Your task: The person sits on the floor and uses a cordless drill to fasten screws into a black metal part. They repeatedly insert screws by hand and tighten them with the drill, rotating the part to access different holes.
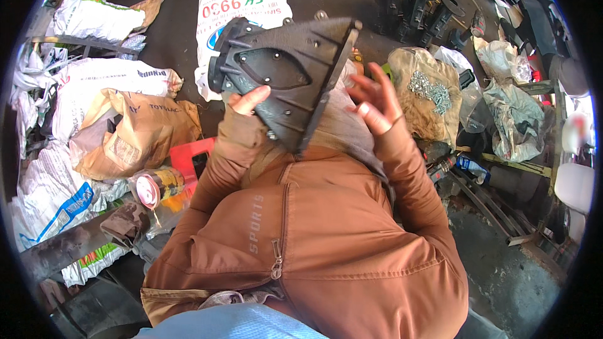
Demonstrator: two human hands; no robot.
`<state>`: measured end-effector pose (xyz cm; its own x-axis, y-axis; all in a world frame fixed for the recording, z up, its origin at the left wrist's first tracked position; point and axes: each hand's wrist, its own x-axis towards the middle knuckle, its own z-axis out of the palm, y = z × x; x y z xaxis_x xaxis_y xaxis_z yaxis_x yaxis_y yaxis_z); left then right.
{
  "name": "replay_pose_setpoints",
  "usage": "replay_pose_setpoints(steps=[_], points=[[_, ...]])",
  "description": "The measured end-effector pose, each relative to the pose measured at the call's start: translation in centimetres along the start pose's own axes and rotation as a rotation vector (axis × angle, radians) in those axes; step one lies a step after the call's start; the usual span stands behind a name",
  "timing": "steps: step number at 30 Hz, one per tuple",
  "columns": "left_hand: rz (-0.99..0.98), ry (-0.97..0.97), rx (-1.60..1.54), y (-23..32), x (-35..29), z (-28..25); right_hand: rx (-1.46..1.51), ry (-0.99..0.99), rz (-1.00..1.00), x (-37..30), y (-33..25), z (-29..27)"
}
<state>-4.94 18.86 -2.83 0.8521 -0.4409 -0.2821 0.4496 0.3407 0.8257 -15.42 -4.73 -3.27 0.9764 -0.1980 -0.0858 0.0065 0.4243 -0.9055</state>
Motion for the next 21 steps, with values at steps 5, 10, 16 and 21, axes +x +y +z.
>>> replay_pose_setpoints(steps=[5,10,16,21], points=[[0.496,-0.398,0.48,0.8,-1.3,2.5,0.114,-0.201,0.134,1.7,-3.2,1.3],[0.058,-0.47,-0.181,3.0,2.0,-3.5,-0.323,-0.931,-0.42,9.7,-9.2,-0.6],[-0.094,-0.426,0.281,0.5,1.5,-5.7,-0.921,-0.941,0.049,10.8,-7.5,2.7],[-0.238,-0.082,-0.166,-1.4,-1.2,-4.6,-0.64,-0.452,-0.178,9.7,-9.3,-7.6]])
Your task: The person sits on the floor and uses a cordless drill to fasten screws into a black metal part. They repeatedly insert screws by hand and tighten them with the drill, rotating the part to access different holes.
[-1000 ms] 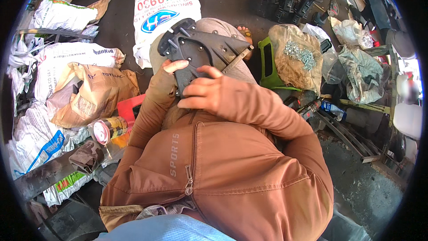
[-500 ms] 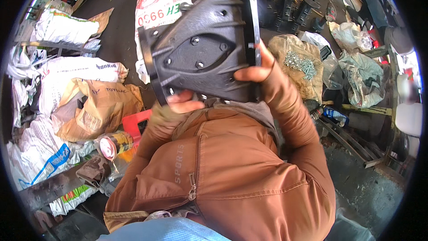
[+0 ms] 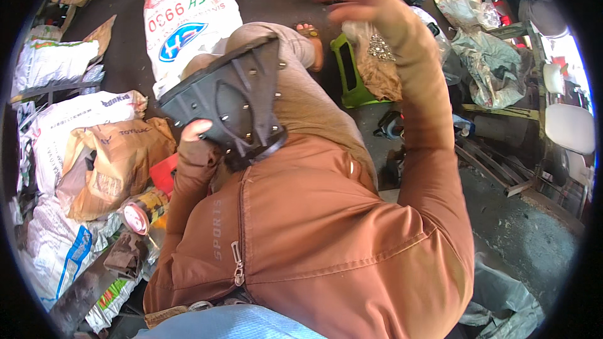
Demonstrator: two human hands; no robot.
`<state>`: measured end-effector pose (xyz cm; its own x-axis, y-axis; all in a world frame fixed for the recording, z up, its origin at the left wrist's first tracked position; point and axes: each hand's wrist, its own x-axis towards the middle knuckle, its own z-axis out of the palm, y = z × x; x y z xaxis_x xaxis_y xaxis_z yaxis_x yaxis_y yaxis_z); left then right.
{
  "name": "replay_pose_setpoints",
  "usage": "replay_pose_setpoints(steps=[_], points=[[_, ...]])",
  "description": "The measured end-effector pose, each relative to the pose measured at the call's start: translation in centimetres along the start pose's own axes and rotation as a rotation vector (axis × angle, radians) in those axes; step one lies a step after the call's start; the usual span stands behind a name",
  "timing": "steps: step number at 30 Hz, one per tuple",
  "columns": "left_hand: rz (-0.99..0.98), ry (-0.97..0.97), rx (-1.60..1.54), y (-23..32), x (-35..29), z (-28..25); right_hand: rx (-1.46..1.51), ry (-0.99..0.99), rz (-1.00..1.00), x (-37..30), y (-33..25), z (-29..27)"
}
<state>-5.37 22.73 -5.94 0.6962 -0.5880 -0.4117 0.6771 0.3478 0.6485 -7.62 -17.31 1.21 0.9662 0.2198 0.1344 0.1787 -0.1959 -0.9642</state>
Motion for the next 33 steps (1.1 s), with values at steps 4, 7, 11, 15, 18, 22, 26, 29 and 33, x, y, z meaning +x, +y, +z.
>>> replay_pose_setpoints(steps=[4,7,11,15,18,22,26,29,33], points=[[-0.03,0.101,-0.157,-0.4,-1.1,-1.2,-0.281,0.777,0.565,-11.7,10.4,-4.0],[-0.041,0.151,-0.123,-0.2,-0.6,-1.7,-0.395,0.803,0.804,-17.8,18.3,-0.3],[-0.036,0.218,-0.097,-0.4,-0.5,-1.2,-0.418,0.954,0.785,-18.7,25.6,2.7],[-0.049,0.25,-0.132,-0.7,-0.4,-1.8,-0.521,0.947,0.754,-18.7,28.2,1.7],[0.006,0.027,-0.055,-0.7,-0.1,-3.2,-0.797,0.773,0.801,-18.4,28.4,0.8],[0.053,-0.085,0.301,-0.3,-0.6,-4.4,-0.662,0.758,1.044,-15.7,23.4,0.9],[0.071,-0.056,0.379,-0.5,-0.2,-3.8,0.104,0.949,0.444,-8.9,11.7,4.0],[0.151,-0.134,0.333,-0.4,0.2,-3.1,-0.165,0.54,0.185,-4.6,1.9,9.6],[0.118,-0.167,0.301,-0.7,-0.1,-2.6,-0.52,-0.065,-0.157,0.4,-3.3,16.9]])
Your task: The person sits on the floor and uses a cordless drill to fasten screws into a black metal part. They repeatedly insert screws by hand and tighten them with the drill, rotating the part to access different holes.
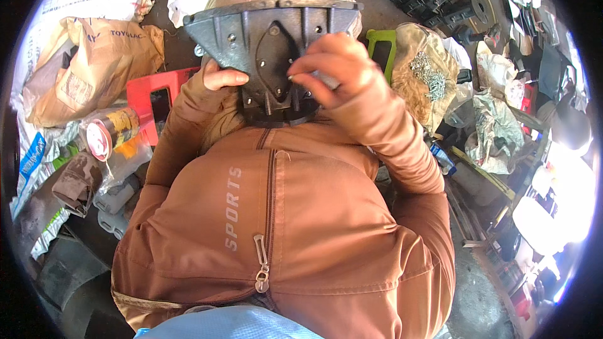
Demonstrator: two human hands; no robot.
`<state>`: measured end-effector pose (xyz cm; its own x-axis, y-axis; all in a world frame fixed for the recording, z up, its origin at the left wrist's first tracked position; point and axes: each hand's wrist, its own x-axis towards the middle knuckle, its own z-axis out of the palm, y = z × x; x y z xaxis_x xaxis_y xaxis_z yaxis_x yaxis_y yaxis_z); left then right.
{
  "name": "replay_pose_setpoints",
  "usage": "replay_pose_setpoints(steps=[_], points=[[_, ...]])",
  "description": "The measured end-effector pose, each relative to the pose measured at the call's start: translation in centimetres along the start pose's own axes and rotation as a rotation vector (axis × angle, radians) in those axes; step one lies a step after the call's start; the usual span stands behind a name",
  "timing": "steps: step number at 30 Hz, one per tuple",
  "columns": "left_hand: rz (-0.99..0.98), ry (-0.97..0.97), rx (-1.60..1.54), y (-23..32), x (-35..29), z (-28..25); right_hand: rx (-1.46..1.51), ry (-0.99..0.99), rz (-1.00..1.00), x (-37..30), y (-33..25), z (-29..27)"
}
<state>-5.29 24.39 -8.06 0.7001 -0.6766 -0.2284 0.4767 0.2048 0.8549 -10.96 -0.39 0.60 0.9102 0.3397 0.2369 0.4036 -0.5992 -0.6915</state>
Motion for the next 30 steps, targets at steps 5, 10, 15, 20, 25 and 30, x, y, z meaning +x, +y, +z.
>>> replay_pose_setpoints(steps=[5,10,15,20,25,30], points=[[-0.009,-0.028,-0.103,-0.9,-0.3,-0.3,-0.284,-0.302,-0.119,1.8,-1.1,2.3],[-0.054,-0.037,-0.22,-1.3,-0.1,-0.7,-0.349,-0.355,-0.11,1.9,-1.0,2.7],[-0.07,-0.012,-0.123,-1.4,0.1,-0.8,-0.348,-0.327,-0.079,2.0,-1.2,3.3],[-0.054,0.015,-0.072,-2.3,0.5,-1.2,-0.354,-0.279,-0.036,1.5,-1.4,3.6],[-0.071,-0.017,-0.011,-2.4,1.0,-1.4,-0.386,-0.261,-0.065,1.1,-1.3,3.7],[-0.034,-0.023,-0.034,-1.8,0.6,-0.9,-0.346,-0.247,-0.172,0.7,-0.4,3.2]])
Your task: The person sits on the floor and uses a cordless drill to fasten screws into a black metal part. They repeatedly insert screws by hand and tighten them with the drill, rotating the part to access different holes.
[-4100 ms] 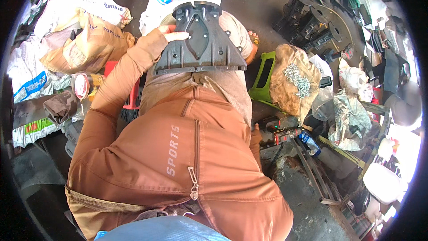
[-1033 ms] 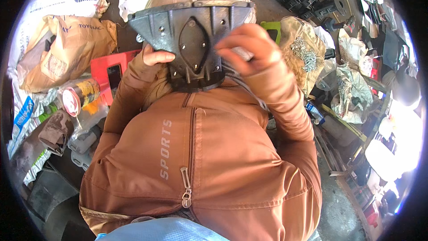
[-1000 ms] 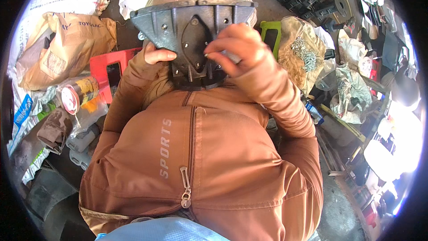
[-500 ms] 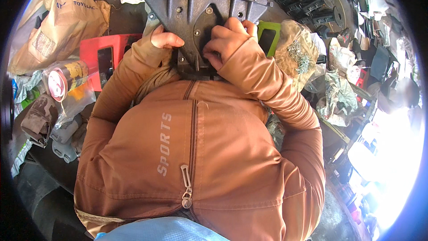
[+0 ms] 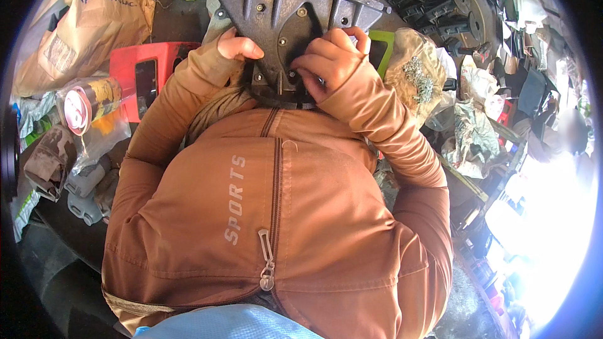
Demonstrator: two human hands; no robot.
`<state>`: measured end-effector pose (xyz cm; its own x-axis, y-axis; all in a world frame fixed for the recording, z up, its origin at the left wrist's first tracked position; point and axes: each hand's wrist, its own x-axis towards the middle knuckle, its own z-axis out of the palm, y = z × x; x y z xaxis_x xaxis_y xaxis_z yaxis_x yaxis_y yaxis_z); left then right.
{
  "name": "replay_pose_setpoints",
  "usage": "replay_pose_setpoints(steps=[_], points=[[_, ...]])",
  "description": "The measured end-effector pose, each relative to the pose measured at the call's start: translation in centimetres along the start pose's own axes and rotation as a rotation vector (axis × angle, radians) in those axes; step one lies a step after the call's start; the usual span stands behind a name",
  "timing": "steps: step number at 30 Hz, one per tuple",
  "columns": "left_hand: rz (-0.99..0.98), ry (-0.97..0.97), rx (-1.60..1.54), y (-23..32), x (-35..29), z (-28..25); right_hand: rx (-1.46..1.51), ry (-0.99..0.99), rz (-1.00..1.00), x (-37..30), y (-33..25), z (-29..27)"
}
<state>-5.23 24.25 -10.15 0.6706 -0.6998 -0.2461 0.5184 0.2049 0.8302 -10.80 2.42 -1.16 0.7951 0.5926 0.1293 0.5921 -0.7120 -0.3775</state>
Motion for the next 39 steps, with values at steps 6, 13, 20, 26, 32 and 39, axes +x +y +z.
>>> replay_pose_setpoints(steps=[6,13,20,26,32,39], points=[[0.033,-0.02,-0.044,-0.1,0.1,0.1,-0.014,-0.015,-0.191,-0.3,1.1,-0.2],[0.027,-0.014,-0.039,-0.5,0.1,-0.2,-0.082,-0.052,-0.199,-0.5,1.2,-0.5],[0.014,-0.002,-0.035,-0.2,0.1,0.1,-0.074,-0.075,-0.193,-0.3,0.7,-0.4],[-0.029,0.025,-0.051,0.2,-0.3,0.3,-0.134,-0.066,-0.154,-0.4,-0.2,-0.2],[0.005,-0.016,-0.015,-0.3,0.1,-0.4,-0.126,-0.001,-0.22,-0.9,1.2,0.6],[0.007,-0.06,-0.016,-1.1,0.7,-1.4,-0.058,-0.031,-0.219,-1.3,1.9,0.9]])
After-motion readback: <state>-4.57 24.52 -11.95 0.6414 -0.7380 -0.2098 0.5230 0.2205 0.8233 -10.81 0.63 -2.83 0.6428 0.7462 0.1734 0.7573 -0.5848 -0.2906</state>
